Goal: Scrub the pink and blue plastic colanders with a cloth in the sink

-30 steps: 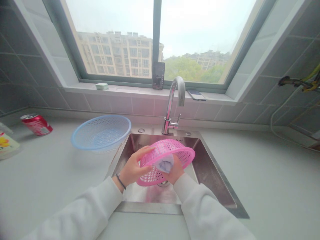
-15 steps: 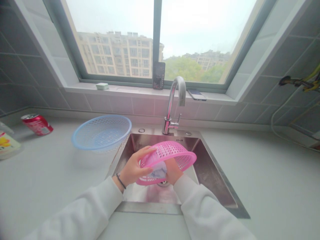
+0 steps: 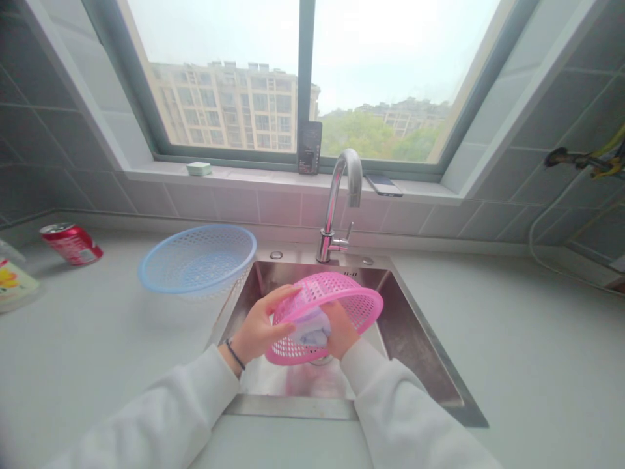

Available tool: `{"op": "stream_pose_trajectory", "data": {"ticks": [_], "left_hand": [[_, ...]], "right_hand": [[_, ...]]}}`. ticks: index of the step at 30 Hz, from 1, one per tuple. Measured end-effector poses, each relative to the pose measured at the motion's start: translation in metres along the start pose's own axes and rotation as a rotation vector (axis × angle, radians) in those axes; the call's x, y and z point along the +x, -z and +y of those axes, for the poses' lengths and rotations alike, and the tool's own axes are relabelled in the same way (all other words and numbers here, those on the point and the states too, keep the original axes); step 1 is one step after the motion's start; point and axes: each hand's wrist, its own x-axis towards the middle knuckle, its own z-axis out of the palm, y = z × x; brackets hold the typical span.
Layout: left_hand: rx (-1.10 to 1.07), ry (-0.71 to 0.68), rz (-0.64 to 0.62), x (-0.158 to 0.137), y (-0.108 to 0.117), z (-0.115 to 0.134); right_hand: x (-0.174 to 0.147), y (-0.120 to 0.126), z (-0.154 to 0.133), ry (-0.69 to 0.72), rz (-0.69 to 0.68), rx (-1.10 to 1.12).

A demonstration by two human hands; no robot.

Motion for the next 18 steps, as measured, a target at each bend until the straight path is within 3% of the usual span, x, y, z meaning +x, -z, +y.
{"op": "stream_pose_trajectory", "data": {"ticks": [4,11,18], "left_hand": [[-0.007,0.006,-0.001,0.000,0.001,0.000],[-0.026,0.028,0.007,0.001,0.000,-0.001],[-0.047,0.009,-0.010,0.001,-0.002,0.003]], "right_hand": [[-0.001,-0.003,-0.006,0.020,0.026,-0.039],[-0.004,-0.008,-0.024,-0.151,0.141,0.191],[0.000,-0.011,-0.010,-0.239,0.120,0.238]]}}
